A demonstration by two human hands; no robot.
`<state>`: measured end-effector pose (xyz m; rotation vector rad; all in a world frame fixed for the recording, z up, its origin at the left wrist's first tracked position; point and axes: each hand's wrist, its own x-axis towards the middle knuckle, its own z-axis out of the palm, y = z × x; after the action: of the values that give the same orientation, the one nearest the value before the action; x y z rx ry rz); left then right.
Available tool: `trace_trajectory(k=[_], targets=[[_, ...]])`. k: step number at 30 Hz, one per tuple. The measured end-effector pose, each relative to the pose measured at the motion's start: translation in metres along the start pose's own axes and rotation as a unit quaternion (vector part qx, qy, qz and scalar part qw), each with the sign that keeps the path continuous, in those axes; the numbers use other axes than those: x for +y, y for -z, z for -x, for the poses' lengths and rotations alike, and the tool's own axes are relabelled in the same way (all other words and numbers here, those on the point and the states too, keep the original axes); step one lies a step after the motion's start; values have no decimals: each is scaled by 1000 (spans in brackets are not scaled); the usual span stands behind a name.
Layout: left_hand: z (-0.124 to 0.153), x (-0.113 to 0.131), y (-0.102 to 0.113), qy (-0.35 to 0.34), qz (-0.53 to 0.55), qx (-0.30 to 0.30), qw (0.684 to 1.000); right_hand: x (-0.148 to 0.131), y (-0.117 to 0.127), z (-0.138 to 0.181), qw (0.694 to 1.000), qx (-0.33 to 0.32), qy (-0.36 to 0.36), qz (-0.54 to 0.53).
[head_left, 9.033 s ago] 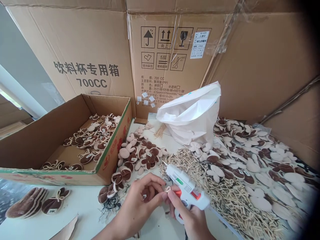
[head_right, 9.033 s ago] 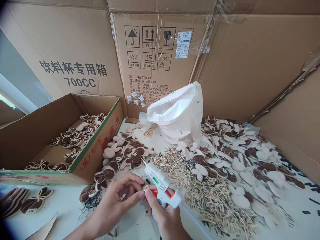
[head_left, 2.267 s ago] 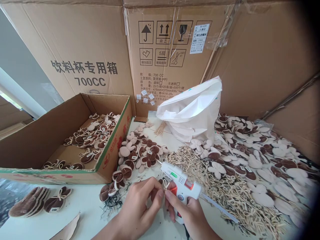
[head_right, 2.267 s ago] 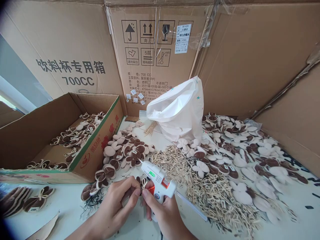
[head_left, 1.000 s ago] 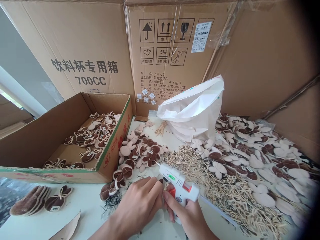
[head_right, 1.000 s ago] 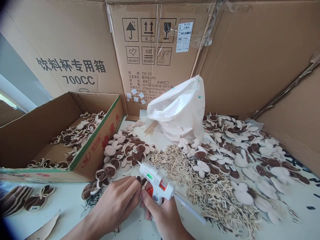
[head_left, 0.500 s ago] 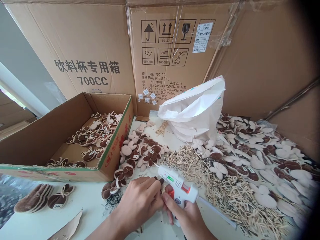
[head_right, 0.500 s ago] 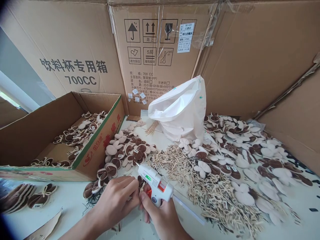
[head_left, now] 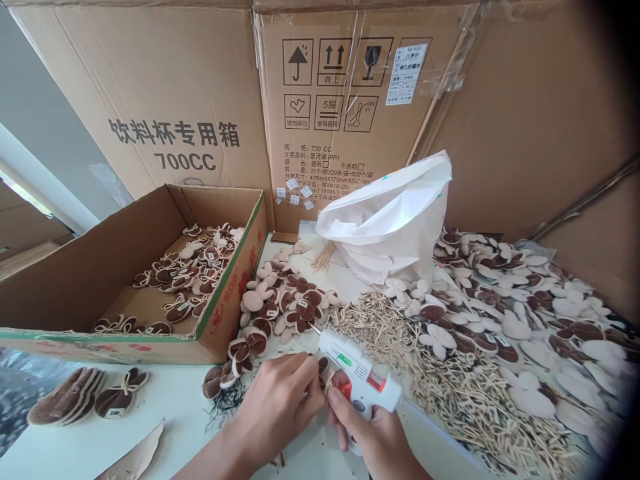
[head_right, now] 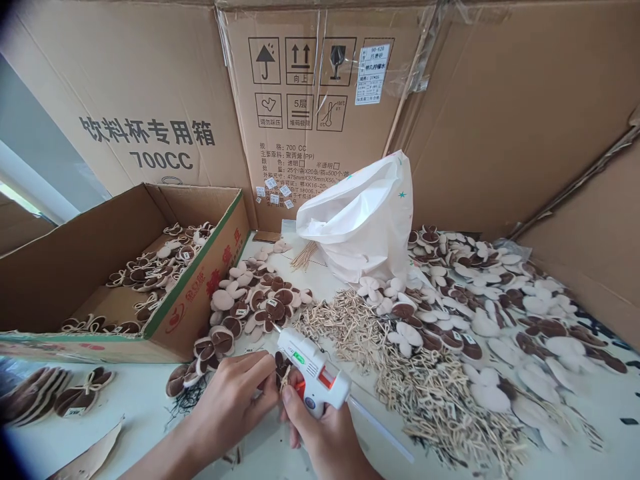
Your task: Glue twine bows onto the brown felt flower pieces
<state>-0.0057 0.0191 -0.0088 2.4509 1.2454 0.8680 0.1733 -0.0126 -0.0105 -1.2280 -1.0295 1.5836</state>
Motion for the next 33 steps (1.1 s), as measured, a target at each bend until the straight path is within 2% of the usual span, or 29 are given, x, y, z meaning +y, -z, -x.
trace_trajectory(k=[6, 11, 14, 18, 22, 27, 33], targets=[[-5, -11, 17, 88, 71, 1, 994, -4, -2, 4, 1000, 18, 13, -7], [-3, 3, 17, 31, 96, -23, 995, -8, 1, -1, 999, 27, 13, -26], [-1, 9, 13, 30, 104, -21, 994, -9, 2, -2, 999, 18, 7, -26], [1, 7, 10, 15, 110, -2, 994, -7, 2, -1, 1000, 3, 3, -9], [-1, 3, 10, -22, 123, -23, 992, -5, 2, -1, 1000, 6, -3, -21], [0, 3, 9, -16, 108, -52, 993, -6, 0, -1, 999, 8, -9, -33], [0, 3, 7, 3, 64, -111, 992, -6, 1, -3, 1000, 2, 12, 7]])
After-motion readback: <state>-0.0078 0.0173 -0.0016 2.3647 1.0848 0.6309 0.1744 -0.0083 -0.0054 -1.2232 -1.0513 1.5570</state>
